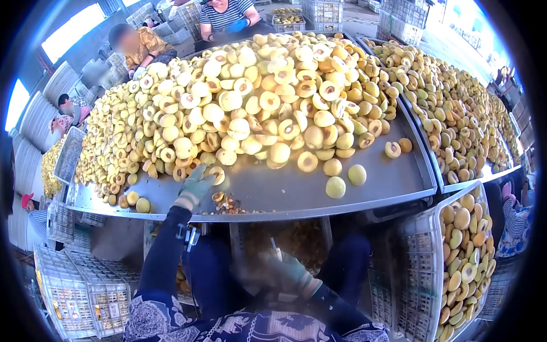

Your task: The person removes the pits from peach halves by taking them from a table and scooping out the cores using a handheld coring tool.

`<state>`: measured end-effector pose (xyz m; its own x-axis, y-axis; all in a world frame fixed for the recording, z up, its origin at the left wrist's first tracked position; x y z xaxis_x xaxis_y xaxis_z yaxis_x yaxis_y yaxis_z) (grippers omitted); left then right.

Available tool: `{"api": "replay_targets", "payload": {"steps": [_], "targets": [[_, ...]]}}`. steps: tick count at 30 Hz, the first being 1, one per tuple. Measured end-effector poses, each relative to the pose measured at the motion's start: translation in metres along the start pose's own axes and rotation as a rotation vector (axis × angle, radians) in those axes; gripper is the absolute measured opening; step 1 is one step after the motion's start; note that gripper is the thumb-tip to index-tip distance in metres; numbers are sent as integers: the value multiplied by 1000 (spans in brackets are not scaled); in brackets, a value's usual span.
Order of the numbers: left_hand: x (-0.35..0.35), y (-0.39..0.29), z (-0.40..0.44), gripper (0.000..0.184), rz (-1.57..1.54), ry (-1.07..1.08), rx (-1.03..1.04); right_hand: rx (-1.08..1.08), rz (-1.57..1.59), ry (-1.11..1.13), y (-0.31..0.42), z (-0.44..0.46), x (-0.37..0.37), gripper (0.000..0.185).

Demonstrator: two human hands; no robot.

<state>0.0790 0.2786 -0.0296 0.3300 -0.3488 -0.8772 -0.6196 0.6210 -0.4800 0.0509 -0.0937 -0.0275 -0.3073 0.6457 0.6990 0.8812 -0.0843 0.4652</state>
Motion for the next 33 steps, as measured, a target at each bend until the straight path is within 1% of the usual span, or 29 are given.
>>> {"api": "replay_targets", "payload": {"steps": [2, 4, 7, 10, 11, 14, 15, 16, 17, 18, 20, 22, 23, 26, 28, 30, 31, 33], "targets": [[-7, -42, 2, 65, 195, 116, 13, -29, 38, -26, -3, 4, -10, 30], [13, -37, 18, 74, 242, 300, 9, -62, 28, -13, 2, 3, -13, 23], [19, -42, 4, 63, 71, 380, -15, -137, 28, -4, 14, -5, 0, 17], [27, -60, -25, 49, -743, 413, -217, -270, -24, 1, 29, -4, 15, 16], [23, -68, -40, 39, -844, 453, -164, -321, -49, 2, 33, -4, 19, 17], [-1, -120, -101, 43, -950, 522, -77, -305, -73, -40, 58, -20, 49, 20], [2, -137, -119, 46, -1085, 455, 18, -364, -104, -24, 57, -20, 45, 30], [4, -150, -134, 49, -1218, 384, 115, -434, -188, -32, 59, -22, 46, 30], [5, -157, -148, 56, -1240, 462, 135, -503, -271, -41, 63, -25, 47, 29], [0, -170, -162, 50, -1185, 493, 208, -572, -355, -51, 65, -29, 46, 29], [-3, -194, -187, 43, -1252, 439, 156, -697, -503, -74, 64, -33, 33, 32], [9, -199, -198, 41, -1332, 456, 95, -830, -642, -134, 61, -43, 25, 32], [13, -201, -202, 40, -1370, 461, 64, -822, -666, -155, 60, -49, 22, 32], [15, -210, -214, 35, -1339, 418, 109, -810, -732, -193, 62, -69, 19, 32], [14, -215, -222, 45, -1051, 283, 281, -817, -774, -193, 66, -79, 20, 31], [13, -218, -229, 48, -909, 203, 357, -816, -805, -193, 67, -84, 20, 30], [14, -220, -231, 47, -913, 192, 351, -812, -823, -190, 67, -87, 21, 30], [14, -220, -234, 44, -921, 168, 341, -652, -834, -145, 71, -95, 23, 36]]}}
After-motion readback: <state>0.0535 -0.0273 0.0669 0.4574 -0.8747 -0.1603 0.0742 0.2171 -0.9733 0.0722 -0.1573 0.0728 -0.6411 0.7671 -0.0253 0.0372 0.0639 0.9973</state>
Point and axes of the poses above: each hand's wrist, its own z-axis towards the middle knuckle, its own x-axis out of the palm, y = z × x, the point moved 4 cm from there along z, towards the middle knuckle, and after that the axes turned 14 degrees about z, right-handed, at the moved point
